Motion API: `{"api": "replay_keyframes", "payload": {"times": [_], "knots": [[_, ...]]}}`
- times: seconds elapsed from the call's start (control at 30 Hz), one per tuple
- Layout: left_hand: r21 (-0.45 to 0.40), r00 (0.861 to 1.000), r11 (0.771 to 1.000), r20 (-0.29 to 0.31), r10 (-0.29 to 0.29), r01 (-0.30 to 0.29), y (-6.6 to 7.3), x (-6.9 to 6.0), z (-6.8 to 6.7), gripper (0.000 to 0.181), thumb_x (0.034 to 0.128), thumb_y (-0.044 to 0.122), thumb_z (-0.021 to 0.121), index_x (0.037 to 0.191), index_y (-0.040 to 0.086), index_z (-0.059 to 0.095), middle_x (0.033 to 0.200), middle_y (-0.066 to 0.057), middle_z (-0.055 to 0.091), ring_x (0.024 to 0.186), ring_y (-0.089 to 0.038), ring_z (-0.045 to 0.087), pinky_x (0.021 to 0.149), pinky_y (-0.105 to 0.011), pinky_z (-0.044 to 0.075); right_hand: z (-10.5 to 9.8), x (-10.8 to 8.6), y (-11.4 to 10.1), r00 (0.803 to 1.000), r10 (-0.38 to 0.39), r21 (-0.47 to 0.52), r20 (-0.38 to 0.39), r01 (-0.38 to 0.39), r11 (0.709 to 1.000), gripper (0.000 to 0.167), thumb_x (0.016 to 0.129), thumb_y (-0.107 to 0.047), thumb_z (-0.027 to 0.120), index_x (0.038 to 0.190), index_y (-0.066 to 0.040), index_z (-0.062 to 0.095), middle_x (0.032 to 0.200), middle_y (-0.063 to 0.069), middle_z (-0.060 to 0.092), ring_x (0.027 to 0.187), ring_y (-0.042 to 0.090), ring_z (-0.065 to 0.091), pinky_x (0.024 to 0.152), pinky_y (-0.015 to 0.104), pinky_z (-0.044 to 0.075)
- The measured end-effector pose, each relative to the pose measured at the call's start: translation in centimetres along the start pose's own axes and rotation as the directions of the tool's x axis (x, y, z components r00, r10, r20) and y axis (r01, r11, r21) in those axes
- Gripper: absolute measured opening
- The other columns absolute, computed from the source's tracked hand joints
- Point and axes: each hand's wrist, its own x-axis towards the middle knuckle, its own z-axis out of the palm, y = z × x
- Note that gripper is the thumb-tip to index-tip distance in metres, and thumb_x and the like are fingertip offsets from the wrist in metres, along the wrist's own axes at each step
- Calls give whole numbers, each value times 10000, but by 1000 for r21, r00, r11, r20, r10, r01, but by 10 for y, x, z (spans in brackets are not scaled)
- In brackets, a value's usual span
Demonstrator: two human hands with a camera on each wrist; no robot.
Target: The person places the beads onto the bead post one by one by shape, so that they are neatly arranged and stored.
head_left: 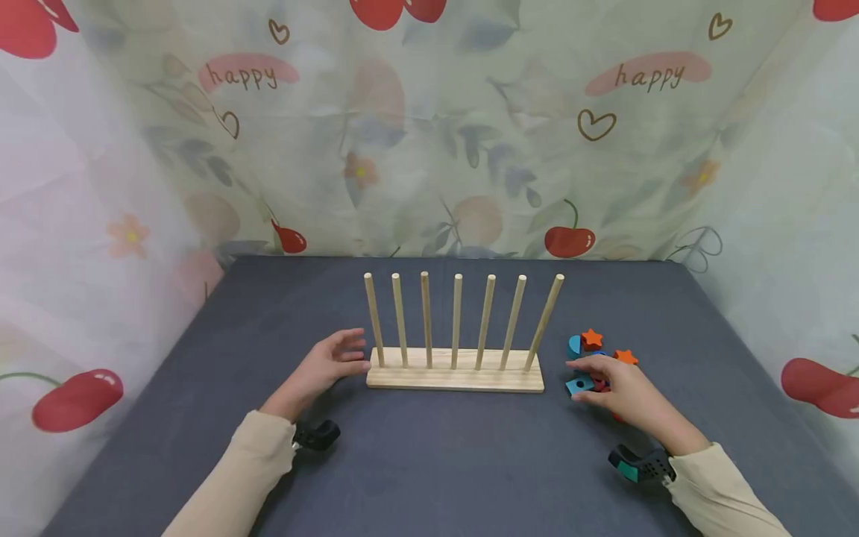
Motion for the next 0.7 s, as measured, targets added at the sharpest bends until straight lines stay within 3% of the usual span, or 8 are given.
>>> {"api": "replay_keyframes", "payload": {"times": [0.5,0.7], "knots": [[10,998,999,52,37,-38,-7,18,12,734,872,128,716,1469,-25,317,1416,-287,421,1271,-412,459,1028,-512,433,0,-2,7,999,-35,-28,8,35,999,500,778,-180,802,1239,-65,644,1225,126,654,1050,306,633,832,471,543],[6,998,1000,67,5,-5,-9,21,14,769,845,128,747,1473,2,322,1415,-240,439,1259,-371,470,1043,-500,419,-2,-3,7,1000,-23,-32,-8,22,999,492,778,-167,802,1236,-74,647,1222,134,649,1047,310,638,840,476,543]]}}
